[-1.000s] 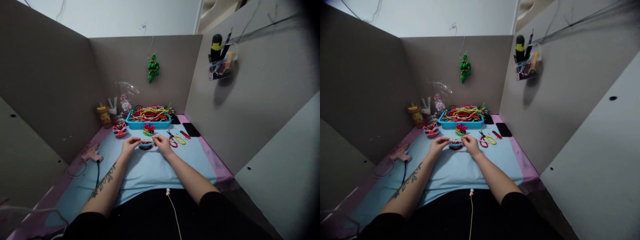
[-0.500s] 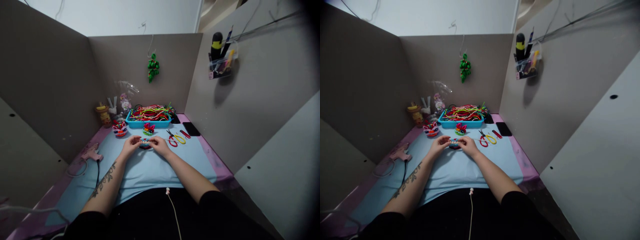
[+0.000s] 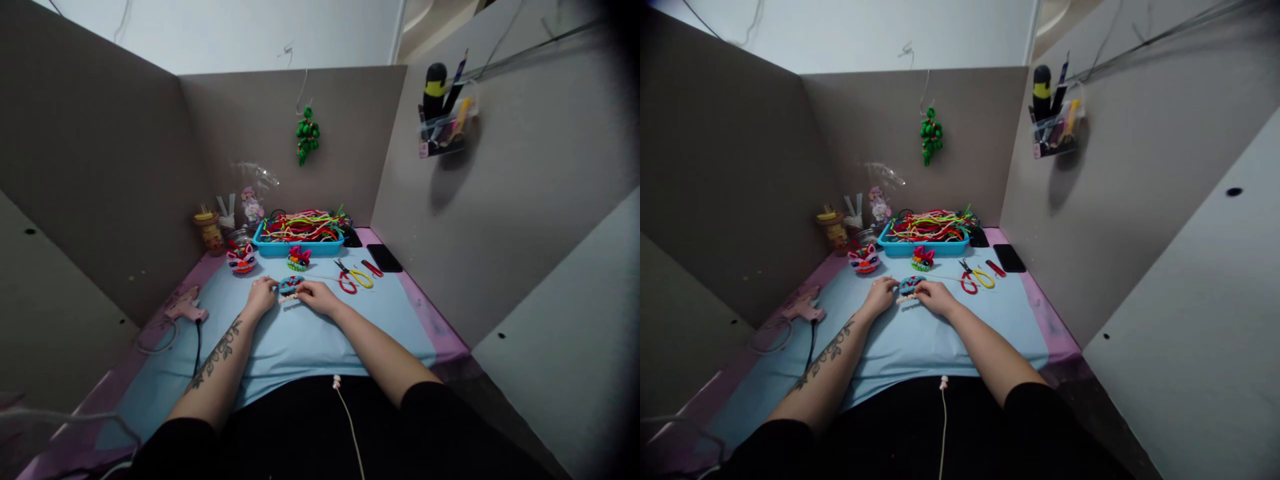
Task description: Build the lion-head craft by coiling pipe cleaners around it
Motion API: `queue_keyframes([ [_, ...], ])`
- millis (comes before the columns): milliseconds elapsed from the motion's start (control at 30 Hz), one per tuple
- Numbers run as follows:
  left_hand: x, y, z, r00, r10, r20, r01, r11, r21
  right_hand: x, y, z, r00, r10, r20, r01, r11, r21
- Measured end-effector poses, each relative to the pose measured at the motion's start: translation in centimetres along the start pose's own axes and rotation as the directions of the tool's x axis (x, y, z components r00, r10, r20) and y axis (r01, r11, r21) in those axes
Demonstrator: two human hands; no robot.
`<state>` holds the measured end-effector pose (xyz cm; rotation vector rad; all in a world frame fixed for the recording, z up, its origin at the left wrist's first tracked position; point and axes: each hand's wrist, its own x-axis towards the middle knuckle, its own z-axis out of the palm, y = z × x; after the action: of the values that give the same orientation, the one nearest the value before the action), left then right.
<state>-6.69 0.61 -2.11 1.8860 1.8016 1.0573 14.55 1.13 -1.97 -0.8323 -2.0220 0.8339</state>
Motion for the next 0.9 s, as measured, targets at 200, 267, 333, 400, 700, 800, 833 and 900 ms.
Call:
queue_keyframes([
  [200, 1.0, -0.4, 0.5, 0.993, -0.052, 0.101, 0.068, 0.984, -0.167, 0.3, -0.1, 0.1, 0.994, 0.075, -0.083, -0.06, 0.984, 0.165],
  [267, 0.8, -0.3, 0.7, 0.994, -0.069, 0.08, 0.085, 0.972, -0.219, 0.4, 0.0, 0.1, 0.991, 0.095, -0.093, -0.074, 0.975, 0.208],
  [333, 0.5, 0.0, 0.8, 0.996, -0.077, 0.045, 0.086, 0.969, -0.231, 0.5, 0.2, -0.1, 0.985, 0.108, -0.135, -0.076, 0.973, 0.218],
  [400, 0.1, 0.4, 0.7, 0.997, -0.079, 0.018, 0.081, 0.978, -0.192, 0.7, 0.6, -0.4, 0.965, 0.135, -0.223, -0.083, 0.97, 0.23],
  [700, 0.2, 1.2, 1.3, 0.988, -0.137, 0.071, 0.153, 0.928, -0.341, 1.5, 2.0, 0.3, 0.887, 0.404, -0.226, -0.217, 0.795, 0.567],
  [800, 0.3, 1.7, 1.5, 0.973, -0.187, 0.133, 0.229, 0.815, -0.532, 1.6, 1.6, 0.5, 0.864, 0.459, -0.207, -0.229, 0.724, 0.65],
  [833, 0.3, 2.0, 1.4, 0.967, -0.201, 0.157, 0.255, 0.758, -0.6, 1.7, 1.5, 0.5, 0.856, 0.479, -0.195, -0.236, 0.698, 0.676],
  [900, 0.2, 2.6, 1.0, 0.954, -0.231, 0.192, 0.298, 0.639, -0.709, 1.7, 1.2, 0.3, 0.843, 0.509, -0.171, -0.247, 0.65, 0.718],
])
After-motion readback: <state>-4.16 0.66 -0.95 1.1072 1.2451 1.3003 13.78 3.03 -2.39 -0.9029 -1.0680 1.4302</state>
